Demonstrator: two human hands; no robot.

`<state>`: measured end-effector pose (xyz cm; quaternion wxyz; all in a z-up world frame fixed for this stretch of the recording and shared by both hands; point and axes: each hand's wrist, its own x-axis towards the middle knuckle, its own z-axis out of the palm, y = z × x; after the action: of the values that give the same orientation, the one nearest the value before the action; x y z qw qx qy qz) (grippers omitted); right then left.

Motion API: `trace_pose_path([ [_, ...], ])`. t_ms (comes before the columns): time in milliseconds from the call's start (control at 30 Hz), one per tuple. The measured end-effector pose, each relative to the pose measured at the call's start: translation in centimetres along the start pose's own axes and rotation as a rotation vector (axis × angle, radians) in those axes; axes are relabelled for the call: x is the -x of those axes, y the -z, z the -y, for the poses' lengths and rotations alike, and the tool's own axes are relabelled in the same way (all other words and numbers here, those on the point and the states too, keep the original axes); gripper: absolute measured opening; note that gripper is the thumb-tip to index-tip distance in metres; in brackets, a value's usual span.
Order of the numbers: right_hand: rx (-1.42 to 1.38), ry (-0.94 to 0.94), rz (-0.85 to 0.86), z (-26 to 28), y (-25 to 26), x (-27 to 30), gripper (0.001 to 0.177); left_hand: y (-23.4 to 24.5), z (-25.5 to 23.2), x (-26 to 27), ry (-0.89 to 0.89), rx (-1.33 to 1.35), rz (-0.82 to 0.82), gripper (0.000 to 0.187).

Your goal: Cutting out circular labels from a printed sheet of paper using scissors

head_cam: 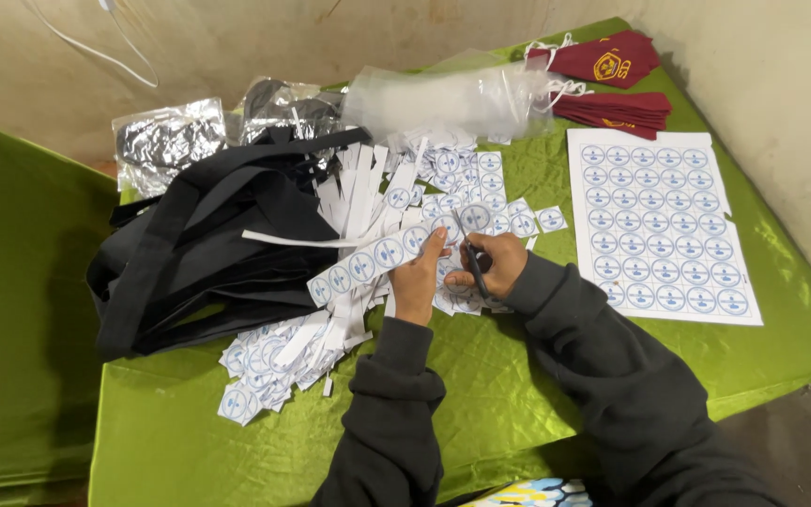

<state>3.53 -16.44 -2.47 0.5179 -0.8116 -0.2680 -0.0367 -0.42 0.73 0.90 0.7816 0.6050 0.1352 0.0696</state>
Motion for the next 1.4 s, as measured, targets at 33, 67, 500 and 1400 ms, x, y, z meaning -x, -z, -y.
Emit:
trace_pose_path([
  [33, -0.009, -0.012, 0.009, -0.3, -0.1, 0.0, 0.04, -0.2, -0.9, 0.3, 0.014, -0.004, -0.01, 0.03],
  [67, -0.006, -0.013, 0.001, -0.5, -0.2, 0.0, 0.039, -0.4, -1.8, 0.6, -0.011, -0.022, 0.008, 0.029],
  [500, -0.067, -0.022, 0.0, -0.2, -0.6, 0.1, 0.036, -0.5, -1.0, 0.1, -0.025, -0.182, 0.035, 0.029],
  [1400, -0.217, -0.086, -0.011, 1.0, -0.2, -0.2, 0.034, -0.4, 1.2, -0.6, -0.093, -0.07, 0.115, 0.033],
])
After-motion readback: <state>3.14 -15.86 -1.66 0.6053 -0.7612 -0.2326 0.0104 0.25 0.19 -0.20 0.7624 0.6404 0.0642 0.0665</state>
